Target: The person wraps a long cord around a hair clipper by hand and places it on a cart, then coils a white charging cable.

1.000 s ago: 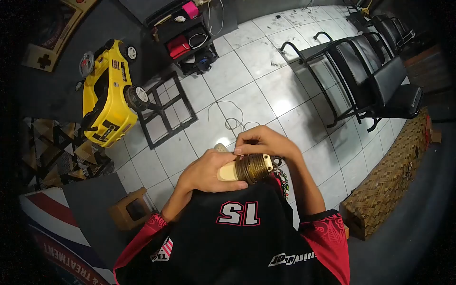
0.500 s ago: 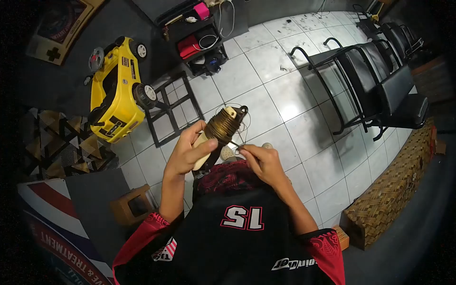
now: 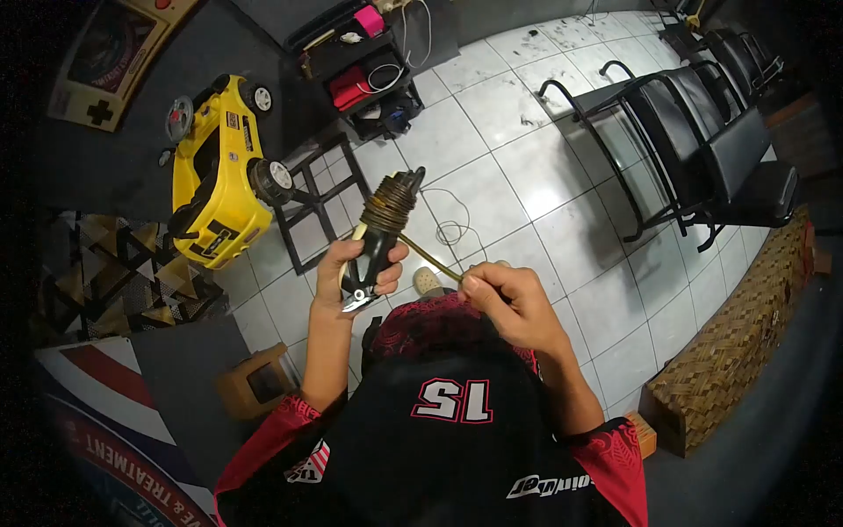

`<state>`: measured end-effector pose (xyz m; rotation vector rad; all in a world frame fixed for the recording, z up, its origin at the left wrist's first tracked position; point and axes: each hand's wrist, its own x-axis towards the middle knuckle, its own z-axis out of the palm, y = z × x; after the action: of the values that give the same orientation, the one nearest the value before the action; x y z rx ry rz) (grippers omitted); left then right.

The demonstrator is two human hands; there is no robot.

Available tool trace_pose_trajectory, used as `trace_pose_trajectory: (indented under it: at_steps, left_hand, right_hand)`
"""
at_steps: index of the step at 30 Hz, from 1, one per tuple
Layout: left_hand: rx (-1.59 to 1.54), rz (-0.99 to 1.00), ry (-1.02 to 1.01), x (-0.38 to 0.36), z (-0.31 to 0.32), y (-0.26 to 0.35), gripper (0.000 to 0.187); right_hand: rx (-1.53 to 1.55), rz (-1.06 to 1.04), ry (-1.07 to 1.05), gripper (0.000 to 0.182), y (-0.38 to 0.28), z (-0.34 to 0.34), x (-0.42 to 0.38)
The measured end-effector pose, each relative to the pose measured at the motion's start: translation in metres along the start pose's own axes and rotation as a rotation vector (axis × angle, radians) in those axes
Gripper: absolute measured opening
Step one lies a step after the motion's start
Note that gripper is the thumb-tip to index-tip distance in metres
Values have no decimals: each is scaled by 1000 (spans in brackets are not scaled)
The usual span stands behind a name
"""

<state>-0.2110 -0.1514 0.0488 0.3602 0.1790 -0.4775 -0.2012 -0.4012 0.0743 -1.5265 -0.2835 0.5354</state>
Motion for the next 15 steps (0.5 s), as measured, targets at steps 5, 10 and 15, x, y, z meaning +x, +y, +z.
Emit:
trace_pose_trajectory:
  at_steps: [5,10,15]
  left_hand:
    - [366,-18,140,4,9,-11,42]
    - [893,101,246,15,5,-33,46]
    - [1619,216,414,25,27,-40,53]
  right_hand:
    - [174,30,-22,22,-16,4,3]
    - [55,-26,-71,21,-27,4,5]
    - [-412,-50,-94,22,-36,-6,9]
